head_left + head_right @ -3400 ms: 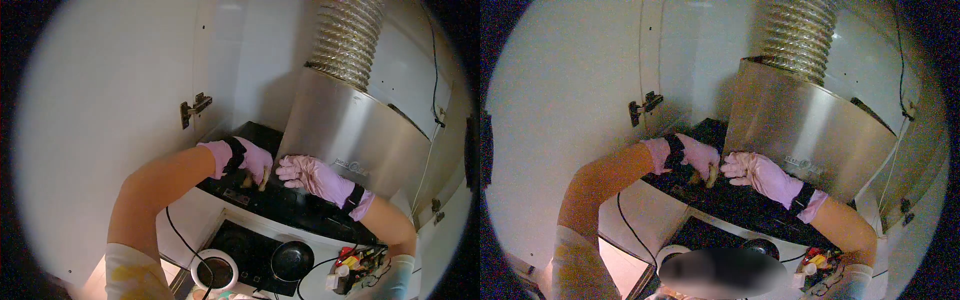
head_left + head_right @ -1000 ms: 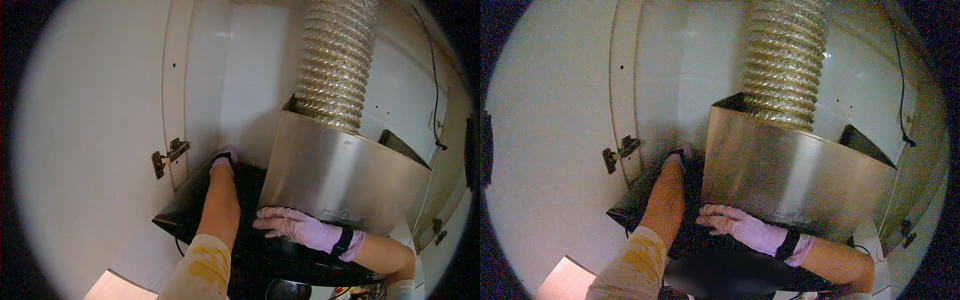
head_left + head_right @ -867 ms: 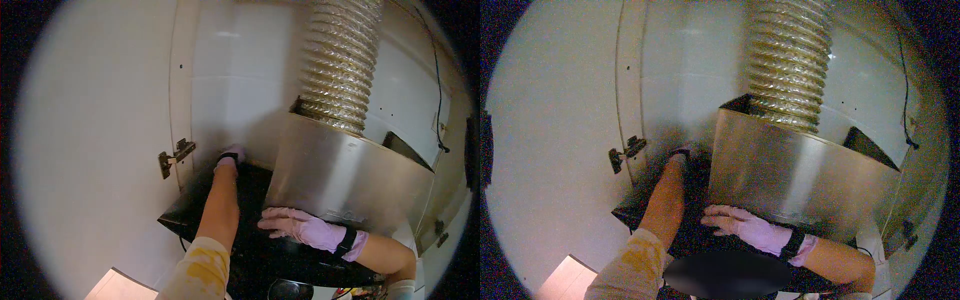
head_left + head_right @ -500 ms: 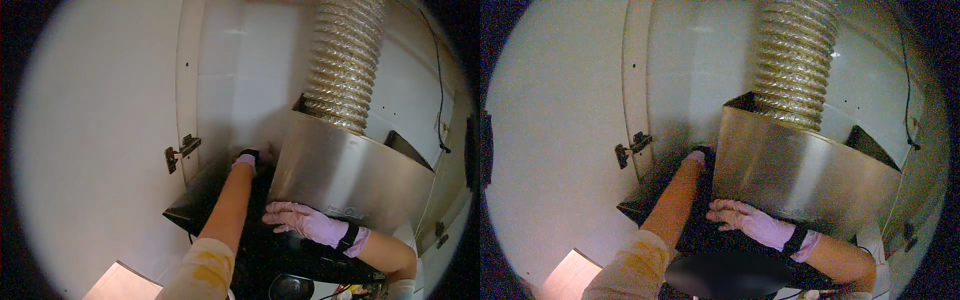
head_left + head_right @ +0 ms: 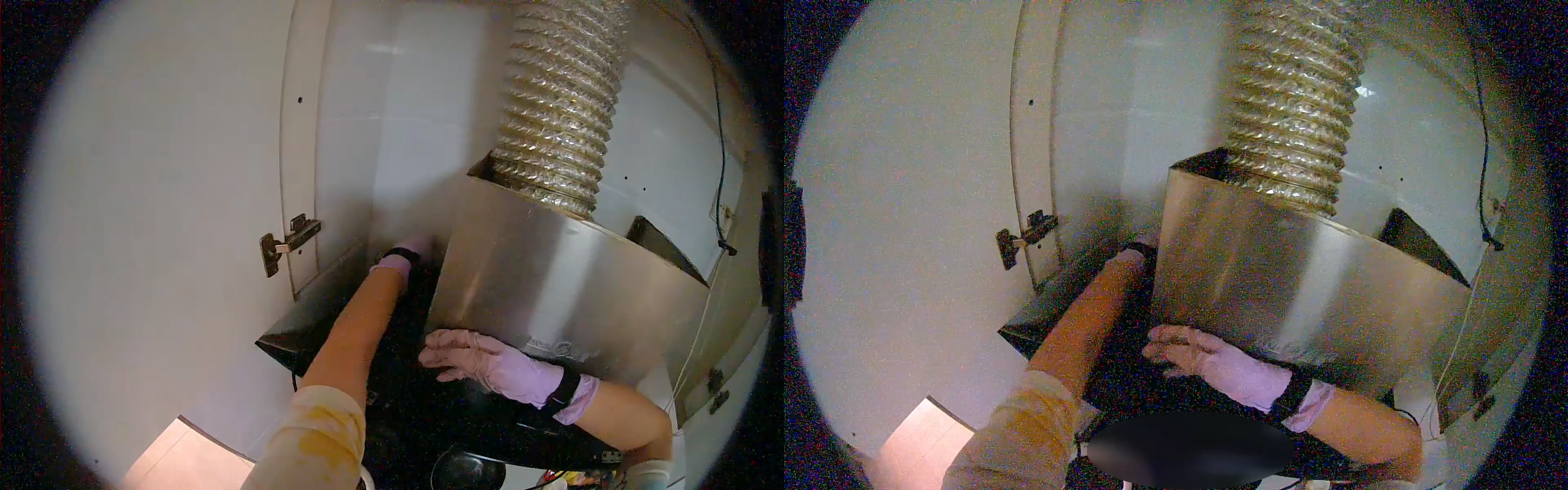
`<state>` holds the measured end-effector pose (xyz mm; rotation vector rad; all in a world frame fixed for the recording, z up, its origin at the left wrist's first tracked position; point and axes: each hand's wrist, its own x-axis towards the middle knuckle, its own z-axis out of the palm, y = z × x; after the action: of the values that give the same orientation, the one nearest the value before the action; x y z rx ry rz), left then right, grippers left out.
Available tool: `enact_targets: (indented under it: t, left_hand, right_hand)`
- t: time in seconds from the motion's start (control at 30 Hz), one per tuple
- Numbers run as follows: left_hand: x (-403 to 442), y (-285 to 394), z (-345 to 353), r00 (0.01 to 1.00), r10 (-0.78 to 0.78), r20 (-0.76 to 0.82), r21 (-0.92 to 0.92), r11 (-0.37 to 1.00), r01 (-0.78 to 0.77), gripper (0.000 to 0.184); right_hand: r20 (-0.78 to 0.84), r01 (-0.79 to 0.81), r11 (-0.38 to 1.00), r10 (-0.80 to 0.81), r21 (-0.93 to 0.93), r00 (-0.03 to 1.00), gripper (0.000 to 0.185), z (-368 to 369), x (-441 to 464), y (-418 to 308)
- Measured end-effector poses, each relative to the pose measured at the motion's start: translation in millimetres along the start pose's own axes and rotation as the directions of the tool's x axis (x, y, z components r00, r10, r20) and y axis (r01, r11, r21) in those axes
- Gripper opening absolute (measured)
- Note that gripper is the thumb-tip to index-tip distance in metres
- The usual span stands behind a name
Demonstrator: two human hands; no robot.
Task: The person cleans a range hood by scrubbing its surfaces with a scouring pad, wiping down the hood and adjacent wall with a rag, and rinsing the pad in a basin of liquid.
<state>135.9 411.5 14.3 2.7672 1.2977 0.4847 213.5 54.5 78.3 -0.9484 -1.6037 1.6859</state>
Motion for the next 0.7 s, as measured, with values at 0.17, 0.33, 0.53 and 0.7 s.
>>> enact_targets:
  t: [0.17,0.33,0.53,0.7]
  left_hand:
    - [2.8,17.4,11.9,0.974,0.225,0.007,0.05,0.973,-0.225,0.03]
    - [25.0,14.1,29.3,0.966,0.26,-0.014,0.111,0.96,-0.257,0.03]
    - [71.9,10.6,75.4,0.954,0.285,-0.091,0.197,0.944,-0.263,0.029]
    - [65.2,-6.0,81.8,0.989,0.093,-0.115,0.082,0.993,-0.084,0.03]
  right_hand:
    - [0.024,0.03,1.0,-0.03,0.007,0.999,0.039,5.1,-4.8,-6.1]
    - [-0.01,-0.045,0.999,0.044,-0.008,0.999,0.04,3.1,-0.5,-7.7]
    - [-0.065,-0.048,0.999,0.047,-0.003,0.997,0.038,10.4,-2.7,-13.2]
    - [-0.058,-0.016,0.999,0.018,0.046,0.998,0.036,5.1,-1.8,-1.8]
